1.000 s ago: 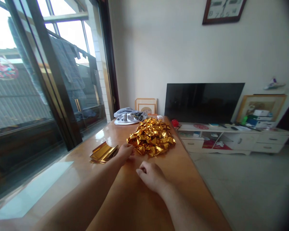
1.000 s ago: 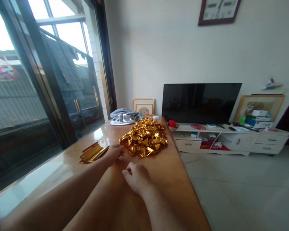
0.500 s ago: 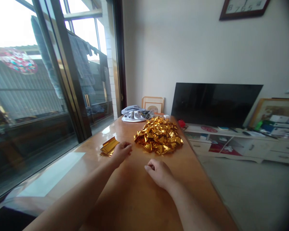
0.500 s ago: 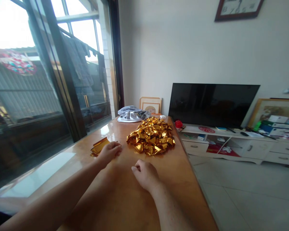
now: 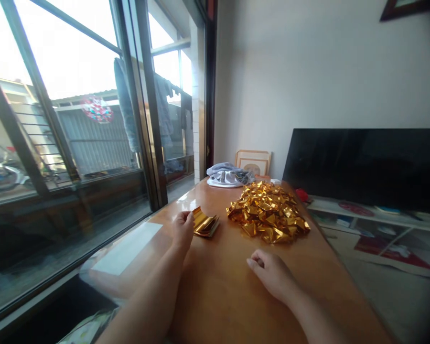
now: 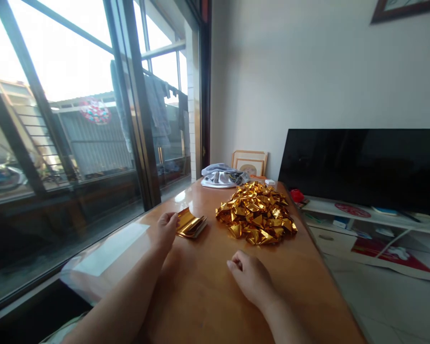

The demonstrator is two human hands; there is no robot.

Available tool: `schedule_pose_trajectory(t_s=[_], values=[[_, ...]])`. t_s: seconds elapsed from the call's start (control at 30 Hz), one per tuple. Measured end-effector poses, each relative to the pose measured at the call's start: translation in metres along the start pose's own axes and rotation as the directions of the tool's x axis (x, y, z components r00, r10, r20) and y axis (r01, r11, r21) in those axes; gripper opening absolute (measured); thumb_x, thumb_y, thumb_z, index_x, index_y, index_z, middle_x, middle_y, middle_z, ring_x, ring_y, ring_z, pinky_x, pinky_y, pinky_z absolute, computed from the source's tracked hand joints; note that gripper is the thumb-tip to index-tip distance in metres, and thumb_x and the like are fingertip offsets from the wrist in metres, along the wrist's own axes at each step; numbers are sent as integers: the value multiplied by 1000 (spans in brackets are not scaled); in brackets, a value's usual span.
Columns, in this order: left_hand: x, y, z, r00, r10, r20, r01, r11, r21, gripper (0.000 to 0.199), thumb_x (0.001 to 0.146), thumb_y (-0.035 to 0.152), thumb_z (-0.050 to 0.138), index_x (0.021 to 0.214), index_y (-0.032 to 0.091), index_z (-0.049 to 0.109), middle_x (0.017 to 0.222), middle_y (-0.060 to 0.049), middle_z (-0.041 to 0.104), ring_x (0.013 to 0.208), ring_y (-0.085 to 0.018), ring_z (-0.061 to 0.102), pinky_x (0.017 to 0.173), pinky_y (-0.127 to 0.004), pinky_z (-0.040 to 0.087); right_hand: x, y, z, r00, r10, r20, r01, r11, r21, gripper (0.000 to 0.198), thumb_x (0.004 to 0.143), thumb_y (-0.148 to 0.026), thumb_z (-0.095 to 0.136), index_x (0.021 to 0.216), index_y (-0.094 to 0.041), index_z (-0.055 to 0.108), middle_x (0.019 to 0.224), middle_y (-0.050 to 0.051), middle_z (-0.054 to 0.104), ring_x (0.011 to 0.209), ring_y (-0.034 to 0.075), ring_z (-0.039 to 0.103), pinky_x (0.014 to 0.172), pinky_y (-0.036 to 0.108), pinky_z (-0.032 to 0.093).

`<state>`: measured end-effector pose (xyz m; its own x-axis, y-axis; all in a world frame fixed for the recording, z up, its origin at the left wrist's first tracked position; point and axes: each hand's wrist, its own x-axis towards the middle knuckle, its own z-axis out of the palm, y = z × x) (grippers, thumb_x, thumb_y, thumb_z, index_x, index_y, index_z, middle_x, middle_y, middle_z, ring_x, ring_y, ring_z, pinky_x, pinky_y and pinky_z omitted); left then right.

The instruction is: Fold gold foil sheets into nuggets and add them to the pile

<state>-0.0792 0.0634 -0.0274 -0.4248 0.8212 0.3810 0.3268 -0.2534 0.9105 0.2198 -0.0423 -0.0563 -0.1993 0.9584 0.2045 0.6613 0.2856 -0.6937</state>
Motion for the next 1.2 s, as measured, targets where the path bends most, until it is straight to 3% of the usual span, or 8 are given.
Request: schedule_pose_trajectory(t_s=[0.27,0.43,0.53,0.73,1.2], values=[[-6,-9,8,965,130,229,-196,936,292,28,85,40,60,71,18,69,78,-5,64,78,-18,56,73,-28,39,-2,5,3,999,27,24,-27,999,-25,27,91,-44,52,78,-22,61,71,0,66,65,17,59,60,26,37],[-10,-11,8,933,120,338,-249,895,369,27,87,44,60,79,21,74,88,-6,66,84,-20,58,77,-29,40,-2,6,2,999,34,33,-32,999,-41,27,91,-45,52,79,-22,61,70,0,66,65,17,59,60,26,37],[-11,-12,8,923,99,372,-255,882,397,23,86,37,61,74,21,73,89,-7,66,83,-20,59,76,-28,40,-3,7,3,999,32,30,-30,999,-41,27,91,-44,52,79,-22,61,69,0,65,65,17,58,59,26,37],[-8,-15,10,931,63,358,-225,874,431,28,85,31,59,60,20,66,77,-6,64,74,-20,57,70,-28,38,-2,5,2,999,24,27,-23,999,-32,26,90,-44,53,78,-22,61,69,0,64,64,17,58,59,26,36],[-3,-25,12,960,-48,275,-62,925,376,17,73,26,69,58,18,66,59,-1,61,58,-15,52,55,-24,30,-2,5,2,999,40,33,-40,999,-8,27,89,-45,53,79,-22,62,70,0,65,65,17,58,60,26,37]])
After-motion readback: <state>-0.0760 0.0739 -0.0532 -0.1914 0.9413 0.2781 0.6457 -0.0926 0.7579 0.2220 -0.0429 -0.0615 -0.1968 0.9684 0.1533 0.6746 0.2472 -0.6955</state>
